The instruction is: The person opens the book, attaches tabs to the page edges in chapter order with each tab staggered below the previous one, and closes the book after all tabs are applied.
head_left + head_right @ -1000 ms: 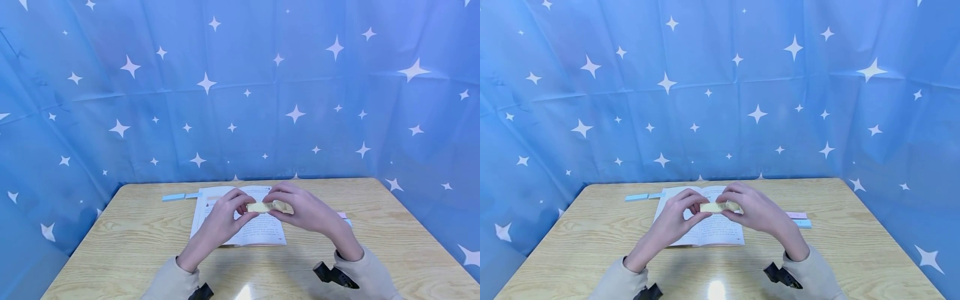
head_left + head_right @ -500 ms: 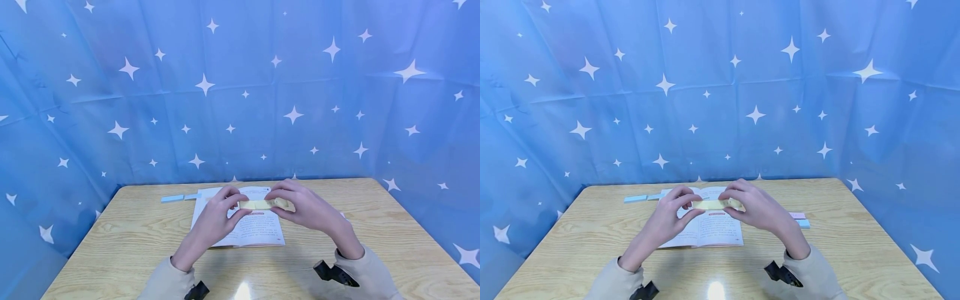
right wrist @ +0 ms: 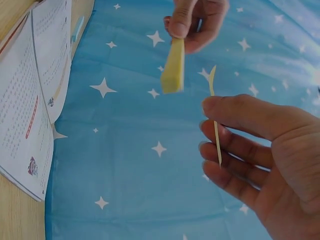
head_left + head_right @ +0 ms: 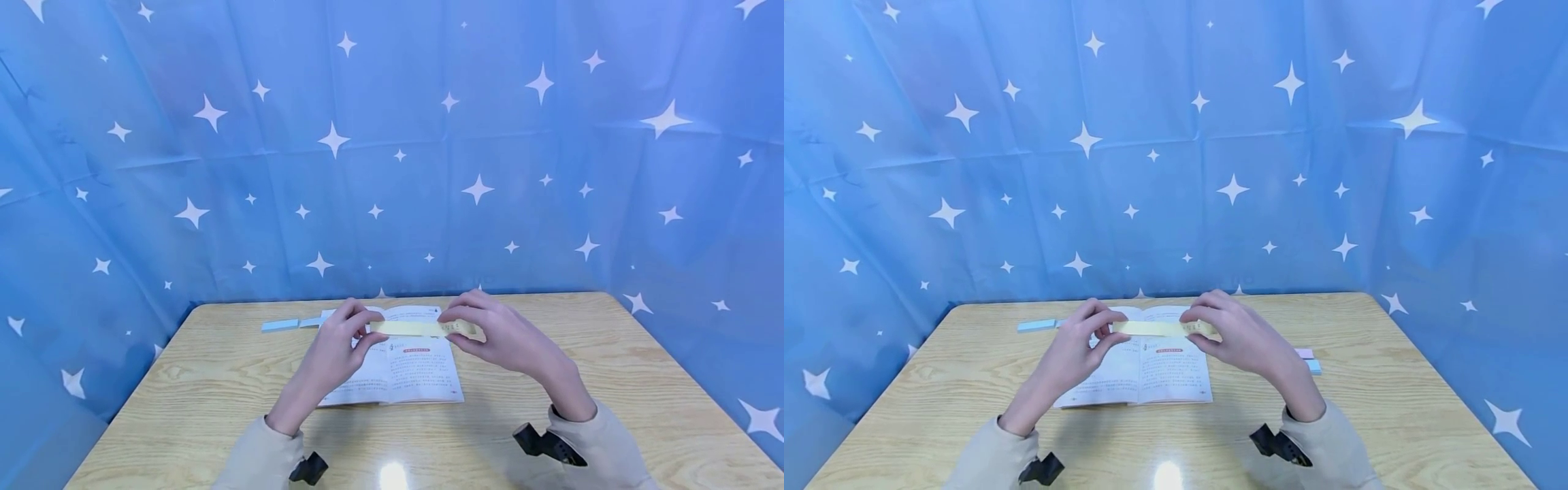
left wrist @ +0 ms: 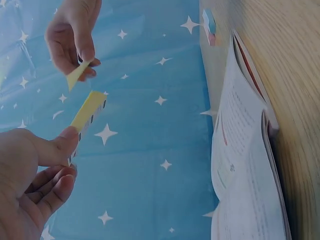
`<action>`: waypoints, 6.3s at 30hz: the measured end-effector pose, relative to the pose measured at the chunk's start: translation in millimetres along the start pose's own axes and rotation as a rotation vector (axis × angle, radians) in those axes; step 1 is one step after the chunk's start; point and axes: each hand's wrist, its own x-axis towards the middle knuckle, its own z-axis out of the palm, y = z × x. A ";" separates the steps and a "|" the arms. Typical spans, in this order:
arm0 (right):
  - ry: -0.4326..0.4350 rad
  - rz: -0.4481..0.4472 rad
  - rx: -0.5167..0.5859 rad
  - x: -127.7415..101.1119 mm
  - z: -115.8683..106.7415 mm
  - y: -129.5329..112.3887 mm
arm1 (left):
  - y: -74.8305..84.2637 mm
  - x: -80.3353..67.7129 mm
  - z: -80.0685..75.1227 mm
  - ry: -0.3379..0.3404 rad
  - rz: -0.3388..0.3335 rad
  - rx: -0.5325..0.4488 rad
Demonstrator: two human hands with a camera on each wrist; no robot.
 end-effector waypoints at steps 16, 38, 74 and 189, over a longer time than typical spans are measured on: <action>-0.020 0.011 -0.004 -1.1 0.4 0.9 | -46.1 -16.1 -20.4 0.050 -0.210 0.110; -0.028 0.006 0.000 0.1 2.6 1.7 | -118.2 -45.4 -60.4 -0.036 -0.504 0.198; -0.053 -0.005 0.011 2.2 8.3 2.4 | -177.6 -94.4 -79.5 -0.242 -0.735 0.178; -0.332 0.537 0.188 -19.8 92.5 130.8 | -9.9 29.1 135.7 -0.818 -0.358 0.421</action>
